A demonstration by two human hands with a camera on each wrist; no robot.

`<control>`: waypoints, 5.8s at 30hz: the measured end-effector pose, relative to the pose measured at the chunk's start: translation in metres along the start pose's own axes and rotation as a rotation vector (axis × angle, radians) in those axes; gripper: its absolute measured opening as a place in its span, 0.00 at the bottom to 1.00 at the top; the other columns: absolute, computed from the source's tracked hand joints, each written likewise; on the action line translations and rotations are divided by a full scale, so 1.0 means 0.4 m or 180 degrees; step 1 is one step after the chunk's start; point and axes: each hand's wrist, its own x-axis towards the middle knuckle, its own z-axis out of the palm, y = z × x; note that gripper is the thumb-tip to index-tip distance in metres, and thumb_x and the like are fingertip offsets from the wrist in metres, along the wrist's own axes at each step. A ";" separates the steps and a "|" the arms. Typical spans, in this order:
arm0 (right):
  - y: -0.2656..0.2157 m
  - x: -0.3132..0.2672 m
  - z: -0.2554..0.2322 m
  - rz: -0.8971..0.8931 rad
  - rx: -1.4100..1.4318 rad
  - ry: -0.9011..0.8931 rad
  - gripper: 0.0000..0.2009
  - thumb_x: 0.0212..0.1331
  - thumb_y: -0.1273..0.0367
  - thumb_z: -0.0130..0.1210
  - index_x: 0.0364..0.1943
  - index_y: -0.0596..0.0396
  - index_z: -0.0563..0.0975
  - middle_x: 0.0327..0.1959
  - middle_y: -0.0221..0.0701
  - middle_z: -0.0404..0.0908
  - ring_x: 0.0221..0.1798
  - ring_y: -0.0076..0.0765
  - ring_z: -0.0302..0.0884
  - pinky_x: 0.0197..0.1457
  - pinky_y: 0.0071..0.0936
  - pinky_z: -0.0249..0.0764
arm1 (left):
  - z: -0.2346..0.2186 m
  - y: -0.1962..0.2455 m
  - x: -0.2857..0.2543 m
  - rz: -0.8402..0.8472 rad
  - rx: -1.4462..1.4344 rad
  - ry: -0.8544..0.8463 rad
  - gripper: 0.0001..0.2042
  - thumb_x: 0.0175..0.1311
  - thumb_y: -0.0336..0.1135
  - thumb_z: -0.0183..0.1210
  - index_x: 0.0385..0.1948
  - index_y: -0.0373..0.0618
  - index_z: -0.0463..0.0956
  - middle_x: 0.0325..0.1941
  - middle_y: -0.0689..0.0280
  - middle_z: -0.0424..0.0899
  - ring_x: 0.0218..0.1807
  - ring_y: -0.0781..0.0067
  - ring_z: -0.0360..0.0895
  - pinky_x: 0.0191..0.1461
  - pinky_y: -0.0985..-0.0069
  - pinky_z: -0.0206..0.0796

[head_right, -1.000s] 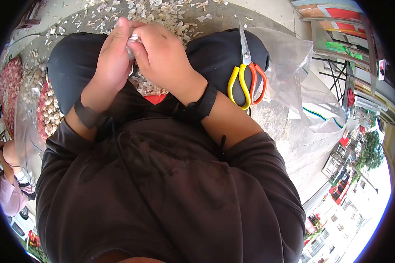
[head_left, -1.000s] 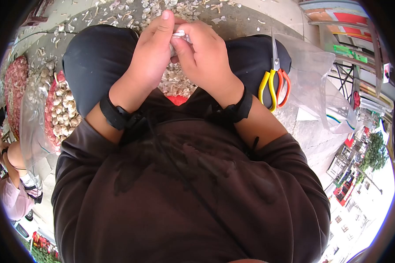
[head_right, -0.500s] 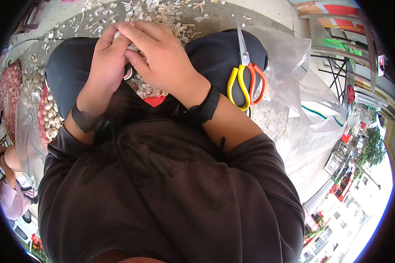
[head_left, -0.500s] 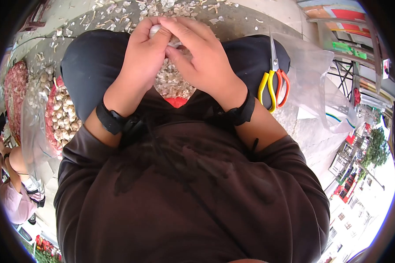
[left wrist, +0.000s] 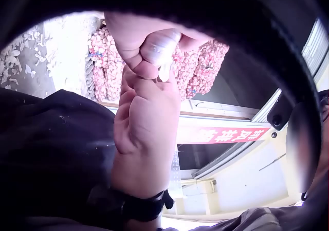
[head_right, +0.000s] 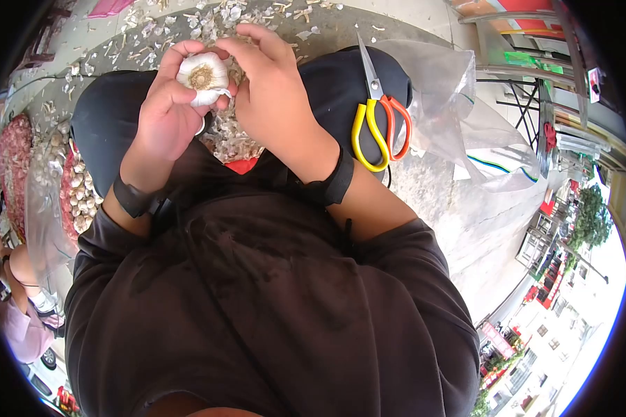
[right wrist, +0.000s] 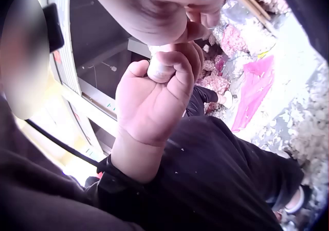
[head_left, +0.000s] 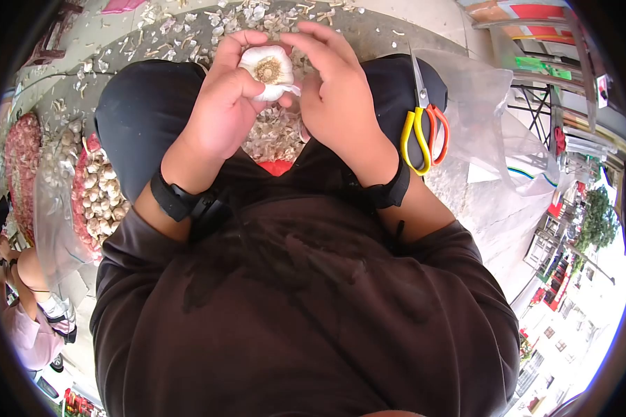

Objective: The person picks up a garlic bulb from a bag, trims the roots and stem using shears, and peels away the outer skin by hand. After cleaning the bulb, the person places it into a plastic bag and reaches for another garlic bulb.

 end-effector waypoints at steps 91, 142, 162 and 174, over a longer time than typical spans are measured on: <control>-0.166 -0.040 -0.620 0.1465 -0.2592 -0.0289 0.15 0.67 0.63 0.52 0.47 0.61 0.79 0.47 0.45 0.83 0.47 0.50 0.81 0.52 0.34 0.73 | 0.033 0.046 -0.023 -0.0401 0.2426 0.0215 0.11 0.68 0.31 0.56 0.48 0.35 0.77 0.42 0.62 0.85 0.44 0.78 0.79 0.48 0.80 0.69; -0.124 -0.153 -0.313 0.2229 0.0179 -0.0596 0.38 0.51 0.87 0.54 0.68 0.52 0.55 0.42 0.30 0.73 0.42 0.24 0.73 0.45 0.19 0.70 | -0.961 -0.153 -0.601 -0.0538 0.2875 0.4262 0.32 0.54 0.51 0.70 0.51 0.33 0.72 0.40 0.58 0.82 0.37 0.72 0.79 0.41 0.75 0.71; -0.195 -0.050 -0.174 0.0195 0.0156 -0.1473 0.47 0.34 0.70 0.76 0.64 0.54 0.62 0.50 0.43 0.68 0.52 0.51 0.70 0.57 0.37 0.68 | 0.085 0.137 -0.124 -0.0042 -0.0550 0.0034 0.39 0.48 0.76 0.54 0.49 0.51 0.62 0.41 0.70 0.64 0.29 0.86 0.66 0.31 0.85 0.63; -0.162 -0.069 -0.180 0.0836 0.0147 -0.1456 0.34 0.47 0.64 0.72 0.59 0.56 0.69 0.31 0.39 0.73 0.33 0.45 0.74 0.39 0.32 0.72 | 0.048 0.028 -0.042 0.1420 0.1567 0.0064 0.24 0.65 0.39 0.62 0.50 0.50 0.52 0.50 0.63 0.64 0.45 0.74 0.74 0.46 0.73 0.71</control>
